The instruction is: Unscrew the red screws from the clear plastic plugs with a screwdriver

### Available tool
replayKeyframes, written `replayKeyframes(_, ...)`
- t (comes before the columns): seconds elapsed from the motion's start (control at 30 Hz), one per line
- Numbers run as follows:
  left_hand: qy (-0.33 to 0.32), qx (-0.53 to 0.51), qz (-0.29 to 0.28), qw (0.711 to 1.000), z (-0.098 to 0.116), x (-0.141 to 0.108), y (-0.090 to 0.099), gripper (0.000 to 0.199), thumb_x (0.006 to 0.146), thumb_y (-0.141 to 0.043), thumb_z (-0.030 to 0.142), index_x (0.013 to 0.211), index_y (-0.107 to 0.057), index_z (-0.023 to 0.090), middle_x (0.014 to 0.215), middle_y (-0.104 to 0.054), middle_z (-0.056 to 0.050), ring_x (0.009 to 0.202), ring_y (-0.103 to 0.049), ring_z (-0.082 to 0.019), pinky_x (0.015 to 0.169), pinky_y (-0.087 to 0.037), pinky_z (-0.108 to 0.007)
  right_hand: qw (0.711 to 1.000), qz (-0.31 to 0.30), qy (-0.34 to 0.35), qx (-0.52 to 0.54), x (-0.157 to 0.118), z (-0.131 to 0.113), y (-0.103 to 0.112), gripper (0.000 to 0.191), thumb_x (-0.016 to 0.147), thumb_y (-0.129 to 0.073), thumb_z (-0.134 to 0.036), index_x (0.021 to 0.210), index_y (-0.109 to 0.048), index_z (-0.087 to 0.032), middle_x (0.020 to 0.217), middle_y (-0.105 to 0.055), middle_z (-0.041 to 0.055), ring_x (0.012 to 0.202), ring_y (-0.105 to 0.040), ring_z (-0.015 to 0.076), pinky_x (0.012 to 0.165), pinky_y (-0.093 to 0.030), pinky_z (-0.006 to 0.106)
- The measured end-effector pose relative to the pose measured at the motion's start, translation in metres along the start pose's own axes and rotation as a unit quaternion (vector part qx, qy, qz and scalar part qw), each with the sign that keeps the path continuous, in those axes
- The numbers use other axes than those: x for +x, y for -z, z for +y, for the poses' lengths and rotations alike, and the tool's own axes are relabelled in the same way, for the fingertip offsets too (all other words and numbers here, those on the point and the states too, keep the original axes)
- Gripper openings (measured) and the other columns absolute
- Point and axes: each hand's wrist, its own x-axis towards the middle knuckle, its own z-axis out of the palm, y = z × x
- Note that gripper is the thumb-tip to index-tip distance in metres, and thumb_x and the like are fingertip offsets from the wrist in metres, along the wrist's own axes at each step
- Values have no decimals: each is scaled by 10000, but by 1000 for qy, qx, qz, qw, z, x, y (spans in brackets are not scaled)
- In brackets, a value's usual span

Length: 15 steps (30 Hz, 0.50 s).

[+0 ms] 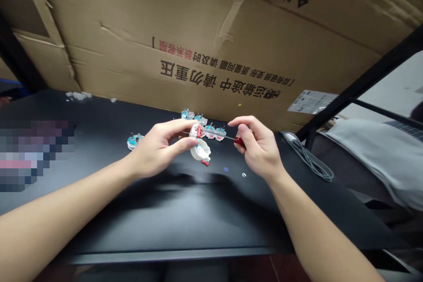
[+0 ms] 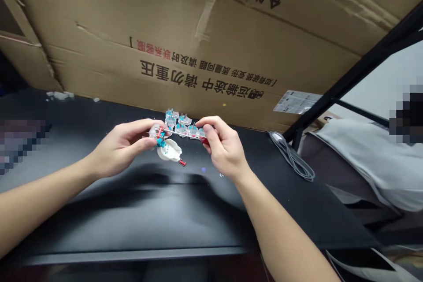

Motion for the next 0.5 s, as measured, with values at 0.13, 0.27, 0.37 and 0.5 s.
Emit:
replayKeyframes(0.13,-16,20,-1,1000,0,-1,0,242,959,-591,382,1060,-682,181,1056,-692,-45,937,-633,-188,831,-498,-256,999,11,-3,53,1,-6,2,192,894,-675,-368,1027,-568,-282,561,-462,-75,479,-479,102,459,-383,233)
replayKeyframes(0.27,-46,57,-6,997,1,-1,0,179,961,-595,343,1000,-669,184,1008,-695,-29,933,-627,-174,830,-480,-243,992,6,-24,125,3,-5,5,307,813,-771,-321,1031,-556,-293,569,-499,-83,489,-500,100,444,-367,212)
replayKeyframes(0.37,-48,61,1,997,1,-1,-1,178,963,-593,340,1002,-669,184,1012,-694,-28,925,-630,-169,827,-478,-241,994,-3,-41,104,3,-2,5,192,900,-667,-421,963,-589,-257,576,-476,-73,427,-447,74,408,-327,215)
replayKeyframes(0.5,-32,39,21,999,-1,-1,-1,222,959,-597,365,1074,-675,192,1018,-686,-25,899,-632,-165,808,-488,-239,997,11,14,77,2,-1,5,202,917,-649,-407,1047,-559,-281,597,-463,-76,458,-456,87,452,-364,241)
